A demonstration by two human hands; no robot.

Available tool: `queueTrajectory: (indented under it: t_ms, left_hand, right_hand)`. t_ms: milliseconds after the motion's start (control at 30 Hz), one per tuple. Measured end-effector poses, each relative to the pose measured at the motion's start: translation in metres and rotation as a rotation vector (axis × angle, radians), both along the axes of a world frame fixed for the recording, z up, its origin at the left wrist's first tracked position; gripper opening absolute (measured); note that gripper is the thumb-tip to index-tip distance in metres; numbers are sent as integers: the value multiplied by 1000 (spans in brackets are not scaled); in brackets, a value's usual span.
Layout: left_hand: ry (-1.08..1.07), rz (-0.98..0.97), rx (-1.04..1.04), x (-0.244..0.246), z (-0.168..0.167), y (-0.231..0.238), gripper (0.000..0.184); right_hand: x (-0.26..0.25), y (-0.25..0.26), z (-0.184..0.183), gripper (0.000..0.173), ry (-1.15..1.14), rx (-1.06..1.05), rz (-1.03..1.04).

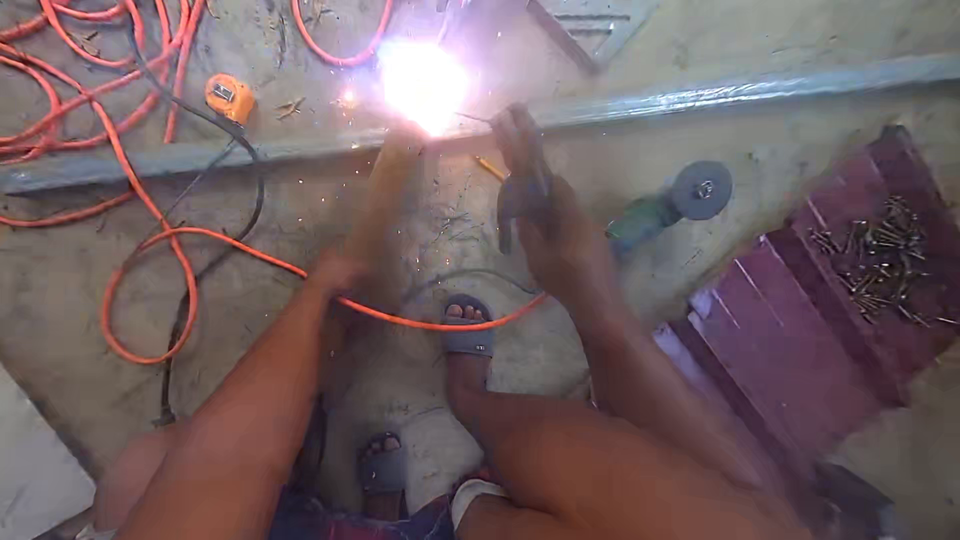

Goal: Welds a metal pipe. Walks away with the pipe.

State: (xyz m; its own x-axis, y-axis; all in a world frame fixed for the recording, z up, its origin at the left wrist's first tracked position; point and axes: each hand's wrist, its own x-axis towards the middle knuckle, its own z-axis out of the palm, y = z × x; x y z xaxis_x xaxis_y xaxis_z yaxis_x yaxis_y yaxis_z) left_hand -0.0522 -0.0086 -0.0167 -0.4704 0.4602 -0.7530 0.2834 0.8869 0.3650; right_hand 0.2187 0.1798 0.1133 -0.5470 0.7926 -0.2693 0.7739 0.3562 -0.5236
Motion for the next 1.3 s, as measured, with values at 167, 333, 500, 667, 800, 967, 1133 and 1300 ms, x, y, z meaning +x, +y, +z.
queueTrajectory:
  t_ms: [167, 333, 500, 667, 800, 967, 1133, 1300]
  left_hand:
    - [15, 3, -3, -1, -5, -1, 79]
    - [-6, -2, -9, 2, 4, 3, 80]
    - [0, 12, -15, 0, 1, 2, 85]
    - [-4, 11, -10, 0, 2, 4, 81]
    - [-13, 17, 6, 0, 2, 3, 81]
    - [-8, -1, -3, -1, 2, 3, 79]
    - [-2, 3, 14, -1, 1, 4, 76]
    - [-7, 0, 18, -2, 1, 3, 74]
  right_hand:
    - [-2, 0, 4, 59, -60, -15, -3]
    - [-2, 1, 2, 57, -42, 10, -2]
    - [-4, 4, -2, 57, -74, -11, 11]
    - [1, 2, 0, 56, -43, 34, -48]
    - [6, 1, 0, 56, 7, 55, -64]
    - [8, -2, -2, 57, 35, 64, -26]
    - [2, 0, -3, 56, 22, 48, 1]
    - [-1, 1, -5, 56, 27, 48, 16]
